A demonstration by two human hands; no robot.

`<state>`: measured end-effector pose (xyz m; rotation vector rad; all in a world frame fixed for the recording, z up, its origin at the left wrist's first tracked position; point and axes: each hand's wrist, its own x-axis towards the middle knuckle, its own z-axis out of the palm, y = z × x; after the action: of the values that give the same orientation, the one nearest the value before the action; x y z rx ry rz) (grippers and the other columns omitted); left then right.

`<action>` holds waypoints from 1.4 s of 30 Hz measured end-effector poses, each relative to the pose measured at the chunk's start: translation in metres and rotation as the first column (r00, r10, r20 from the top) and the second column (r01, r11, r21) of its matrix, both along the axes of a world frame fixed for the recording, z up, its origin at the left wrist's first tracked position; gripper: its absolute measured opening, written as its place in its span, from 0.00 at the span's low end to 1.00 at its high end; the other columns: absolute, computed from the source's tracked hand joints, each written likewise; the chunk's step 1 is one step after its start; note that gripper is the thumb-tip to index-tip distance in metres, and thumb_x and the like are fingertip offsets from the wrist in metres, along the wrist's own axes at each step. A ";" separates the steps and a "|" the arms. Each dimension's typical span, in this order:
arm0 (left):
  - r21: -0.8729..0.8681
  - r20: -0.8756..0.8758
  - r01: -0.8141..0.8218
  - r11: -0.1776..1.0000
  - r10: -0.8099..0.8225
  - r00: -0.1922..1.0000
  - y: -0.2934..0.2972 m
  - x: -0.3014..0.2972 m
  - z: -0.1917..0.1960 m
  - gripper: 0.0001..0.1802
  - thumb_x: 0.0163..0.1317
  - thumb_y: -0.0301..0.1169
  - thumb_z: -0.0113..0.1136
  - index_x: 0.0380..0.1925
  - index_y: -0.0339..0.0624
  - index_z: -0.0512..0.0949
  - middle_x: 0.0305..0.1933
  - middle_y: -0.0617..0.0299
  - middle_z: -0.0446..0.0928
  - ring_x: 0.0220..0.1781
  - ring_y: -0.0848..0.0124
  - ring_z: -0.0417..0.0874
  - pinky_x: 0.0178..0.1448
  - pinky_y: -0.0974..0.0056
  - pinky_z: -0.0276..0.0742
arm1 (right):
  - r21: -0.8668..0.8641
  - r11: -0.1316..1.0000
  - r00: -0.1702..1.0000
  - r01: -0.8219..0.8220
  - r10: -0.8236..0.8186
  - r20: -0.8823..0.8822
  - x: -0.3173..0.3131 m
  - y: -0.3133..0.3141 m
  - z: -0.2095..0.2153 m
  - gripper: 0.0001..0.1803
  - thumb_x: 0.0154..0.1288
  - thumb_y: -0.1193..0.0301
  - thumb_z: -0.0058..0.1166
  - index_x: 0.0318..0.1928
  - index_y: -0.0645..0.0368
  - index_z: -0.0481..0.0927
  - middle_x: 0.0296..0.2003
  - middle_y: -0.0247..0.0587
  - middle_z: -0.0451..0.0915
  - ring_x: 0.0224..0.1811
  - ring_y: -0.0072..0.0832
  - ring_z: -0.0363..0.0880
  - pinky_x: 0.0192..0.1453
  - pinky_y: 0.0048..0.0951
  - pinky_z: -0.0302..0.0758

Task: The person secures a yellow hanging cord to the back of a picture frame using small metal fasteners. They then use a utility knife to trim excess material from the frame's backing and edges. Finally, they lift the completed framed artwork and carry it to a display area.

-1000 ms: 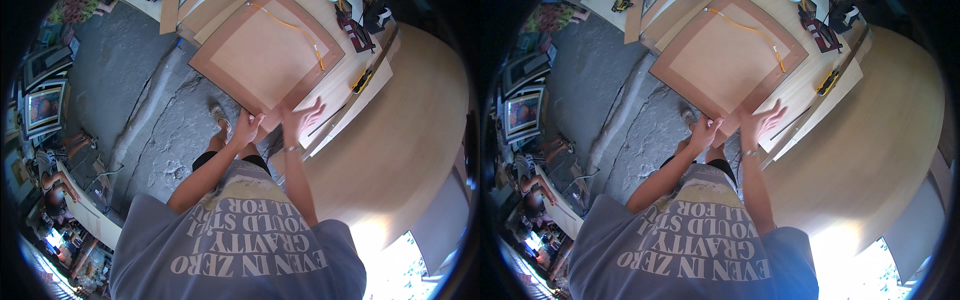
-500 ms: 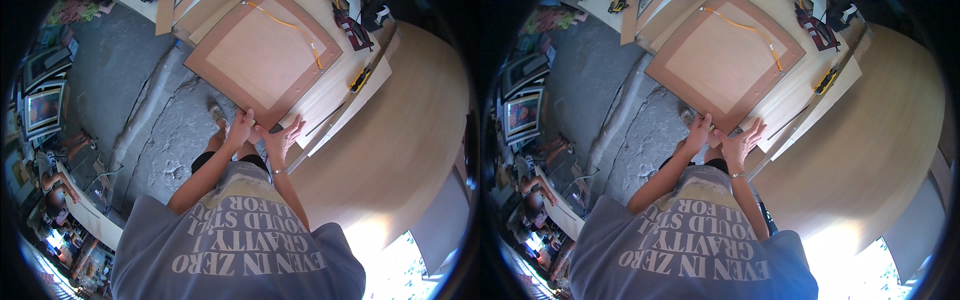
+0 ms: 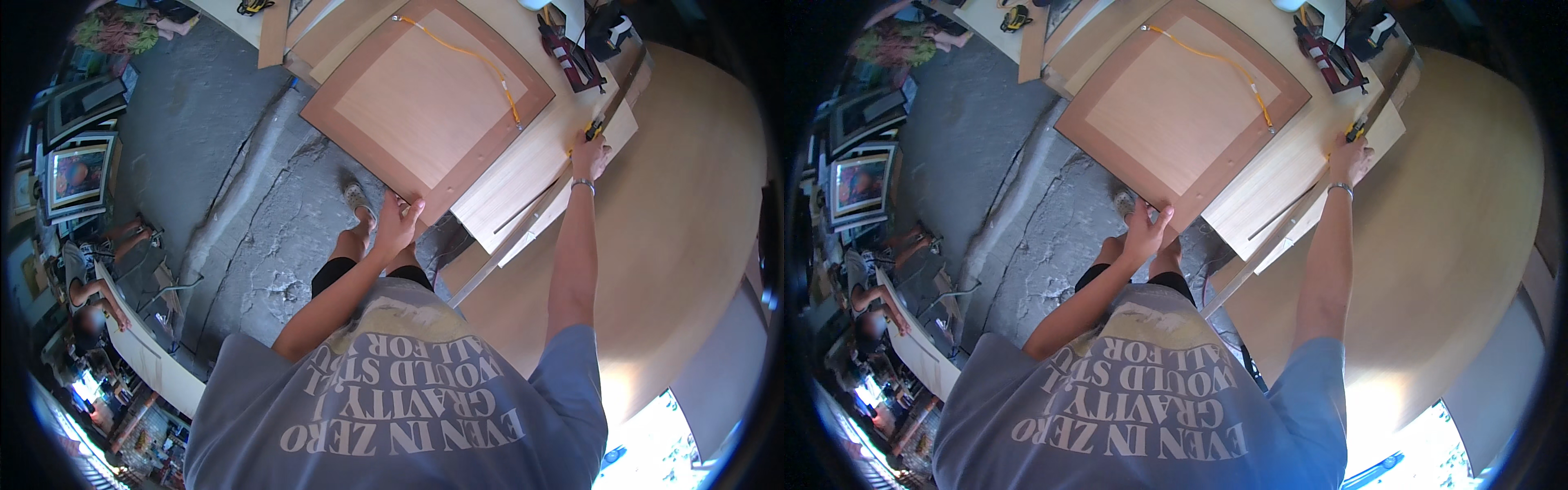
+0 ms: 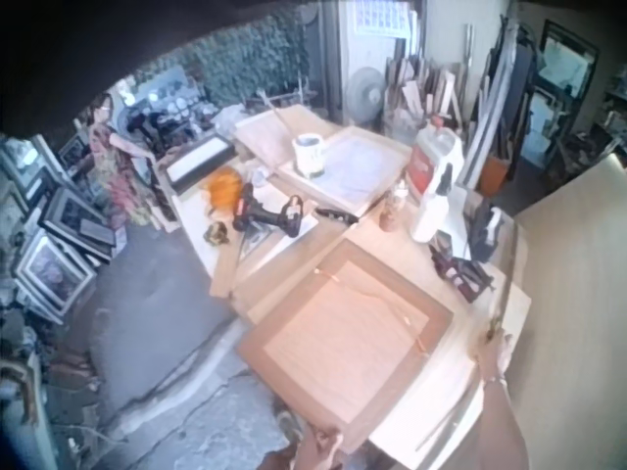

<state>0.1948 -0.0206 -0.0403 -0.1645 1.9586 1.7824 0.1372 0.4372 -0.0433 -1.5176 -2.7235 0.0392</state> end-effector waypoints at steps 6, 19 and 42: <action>-0.004 -0.087 0.023 1.000 -0.023 0.996 -0.003 0.007 -0.011 0.30 0.69 0.39 0.66 0.55 0.27 0.63 0.53 0.43 0.78 0.57 0.58 0.82 0.59 0.58 0.77 | -0.088 0.980 0.959 -0.177 0.152 -0.241 0.006 0.007 -0.002 0.22 0.71 0.66 0.55 0.58 0.66 0.68 0.51 0.58 0.76 0.57 0.50 0.78 0.58 0.49 0.76; -0.191 -0.155 0.048 0.980 -0.078 0.985 -0.020 0.025 -0.006 0.33 0.68 0.43 0.64 0.64 0.35 0.64 0.43 0.44 0.83 0.37 0.50 0.88 0.42 0.53 0.81 | -0.525 0.483 0.710 -0.701 0.540 -0.451 0.123 -0.282 0.073 0.21 0.78 0.67 0.48 0.67 0.55 0.65 0.41 0.55 0.85 0.37 0.53 0.87 0.36 0.48 0.83; -0.165 -0.039 -0.084 0.983 0.079 0.996 -0.017 0.035 0.015 0.28 0.65 0.37 0.68 0.64 0.44 0.78 0.20 0.67 0.61 0.23 0.80 0.63 0.28 0.69 0.61 | -0.288 0.348 0.416 -0.892 0.882 -0.222 0.121 -0.307 0.074 0.21 0.70 0.68 0.57 0.63 0.49 0.77 0.34 0.41 0.84 0.25 0.42 0.84 0.28 0.41 0.81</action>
<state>0.2294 -0.0371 -0.0257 -0.2767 2.1522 1.6793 0.2583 0.1306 0.0310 0.2324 -3.2258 0.6094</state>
